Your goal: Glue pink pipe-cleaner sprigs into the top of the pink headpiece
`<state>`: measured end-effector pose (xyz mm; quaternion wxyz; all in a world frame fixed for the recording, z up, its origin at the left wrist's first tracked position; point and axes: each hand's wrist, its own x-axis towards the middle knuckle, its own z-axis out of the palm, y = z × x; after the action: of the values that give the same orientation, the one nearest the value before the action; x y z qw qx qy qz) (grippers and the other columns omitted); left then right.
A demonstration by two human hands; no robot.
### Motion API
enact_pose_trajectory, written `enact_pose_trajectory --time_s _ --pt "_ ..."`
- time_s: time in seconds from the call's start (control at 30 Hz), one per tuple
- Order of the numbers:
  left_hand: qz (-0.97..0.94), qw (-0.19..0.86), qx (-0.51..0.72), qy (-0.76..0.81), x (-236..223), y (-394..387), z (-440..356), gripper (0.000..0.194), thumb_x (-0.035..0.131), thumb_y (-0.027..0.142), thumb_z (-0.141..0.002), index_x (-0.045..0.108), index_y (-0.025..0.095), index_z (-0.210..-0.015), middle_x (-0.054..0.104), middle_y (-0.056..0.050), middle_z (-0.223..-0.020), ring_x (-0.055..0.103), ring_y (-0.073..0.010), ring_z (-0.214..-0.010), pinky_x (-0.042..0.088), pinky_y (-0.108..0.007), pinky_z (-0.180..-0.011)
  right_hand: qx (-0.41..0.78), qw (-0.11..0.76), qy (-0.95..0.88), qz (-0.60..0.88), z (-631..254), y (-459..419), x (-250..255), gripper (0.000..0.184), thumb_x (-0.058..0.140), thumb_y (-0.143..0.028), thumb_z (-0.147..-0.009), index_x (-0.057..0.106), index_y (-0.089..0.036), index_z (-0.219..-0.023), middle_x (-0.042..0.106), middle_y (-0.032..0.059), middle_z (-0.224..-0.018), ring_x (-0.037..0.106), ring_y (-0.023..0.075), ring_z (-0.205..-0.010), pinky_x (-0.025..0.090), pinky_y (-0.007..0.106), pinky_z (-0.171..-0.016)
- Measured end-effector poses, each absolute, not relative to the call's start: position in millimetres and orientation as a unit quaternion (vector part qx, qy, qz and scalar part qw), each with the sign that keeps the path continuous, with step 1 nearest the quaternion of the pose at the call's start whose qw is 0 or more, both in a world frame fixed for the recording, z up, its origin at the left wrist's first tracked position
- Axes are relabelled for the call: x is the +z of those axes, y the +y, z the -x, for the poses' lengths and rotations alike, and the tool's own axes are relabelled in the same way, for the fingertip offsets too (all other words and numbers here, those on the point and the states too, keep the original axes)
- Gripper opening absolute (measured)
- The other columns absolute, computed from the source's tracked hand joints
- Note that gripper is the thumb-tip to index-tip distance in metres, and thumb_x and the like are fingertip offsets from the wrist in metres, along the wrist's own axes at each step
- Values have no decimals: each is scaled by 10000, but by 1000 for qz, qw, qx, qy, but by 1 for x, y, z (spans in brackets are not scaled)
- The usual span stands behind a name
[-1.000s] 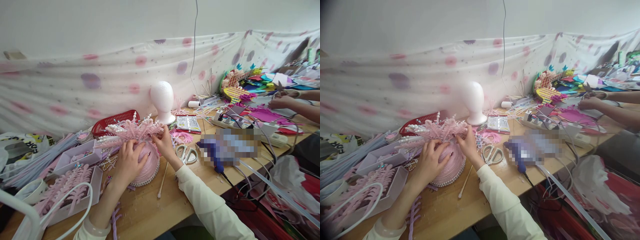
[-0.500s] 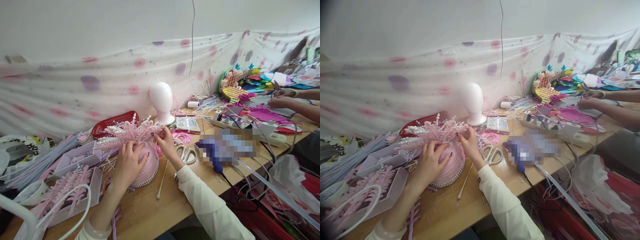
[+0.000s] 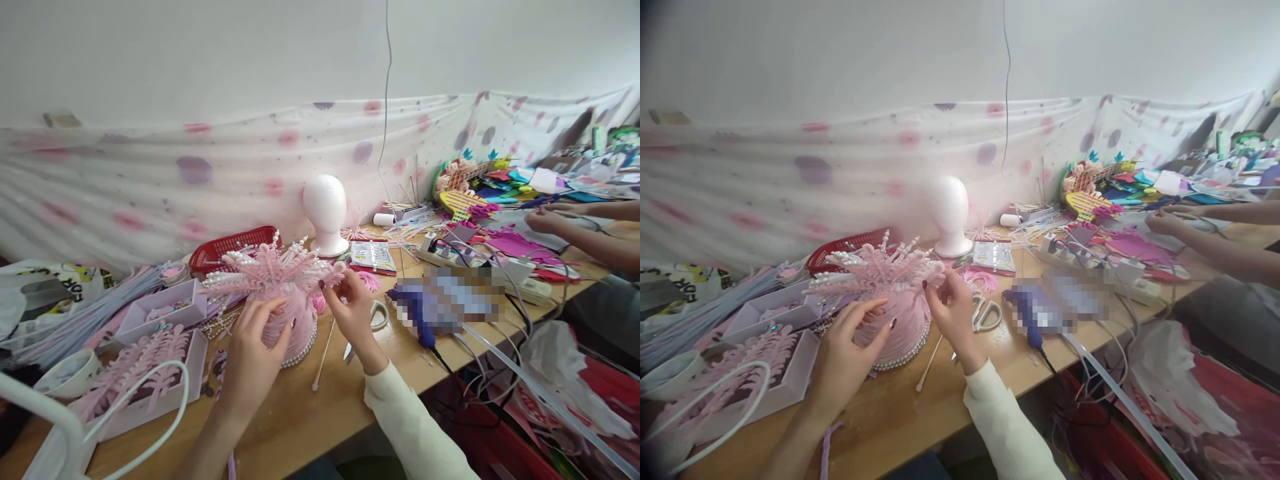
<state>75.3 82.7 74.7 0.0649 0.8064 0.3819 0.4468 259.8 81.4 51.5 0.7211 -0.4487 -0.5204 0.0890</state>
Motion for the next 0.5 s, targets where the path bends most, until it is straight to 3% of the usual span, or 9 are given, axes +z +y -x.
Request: enact_pose_trajectory --time_s 0.1,0.27,0.33,0.4,0.47,0.5 --pt "-795 123 467 366 80 63 -72 413 648 224 -832 607 264 -1240 714 -46 -1011 652 -189 -784 556 -331 -720 52 640 -621 449 -244 39 62 97 650 -209 -872 643 -268 -949 635 -24 -749 526 142 -625 426 279 -587" --pt "-813 205 458 293 67 32 -55 160 603 197 -863 722 291 -917 749 -11 -875 700 -184 -801 559 -279 -695 104 577 -662 466 -231 -27 48 236 693 -272 -875 633 -311 -1100 728 10 -907 624 193 -767 505 314 -670" --pt "-778 219 490 327 51 21 -46 123 614 233 -842 713 296 -880 747 -17 -879 701 -204 -808 572 -313 -728 101 575 -591 557 -244 -46 26 148 696 -378 -868 661 -279 -974 710 31 -845 633 210 -741 510 329 -654" --pt "-722 247 522 381 32 12 -37 79 651 255 -806 690 294 -862 738 -29 -895 700 -235 -862 580 -360 -781 17 577 -432 693 -271 -57 4 268 642 -497 -875 614 -244 -790 640 36 -704 584 212 -628 463 332 -570" --pt "-696 298 538 371 13 6 -30 89 681 258 -771 702 302 -845 746 -37 -922 707 -258 -889 591 -375 -770 -84 532 -321 779 -305 -58 -10 430 661 -638 -784 605 -220 -867 659 90 -794 600 267 -712 479 403 -649" --pt "-690 326 536 362 5 4 -27 99 697 253 -754 716 307 -835 753 -39 -924 714 -263 -882 597 -373 -755 -134 494 -311 801 -322 -54 -14 541 643 -697 -754 623 -195 -956 676 140 -902 609 316 -836 473 473 -765"
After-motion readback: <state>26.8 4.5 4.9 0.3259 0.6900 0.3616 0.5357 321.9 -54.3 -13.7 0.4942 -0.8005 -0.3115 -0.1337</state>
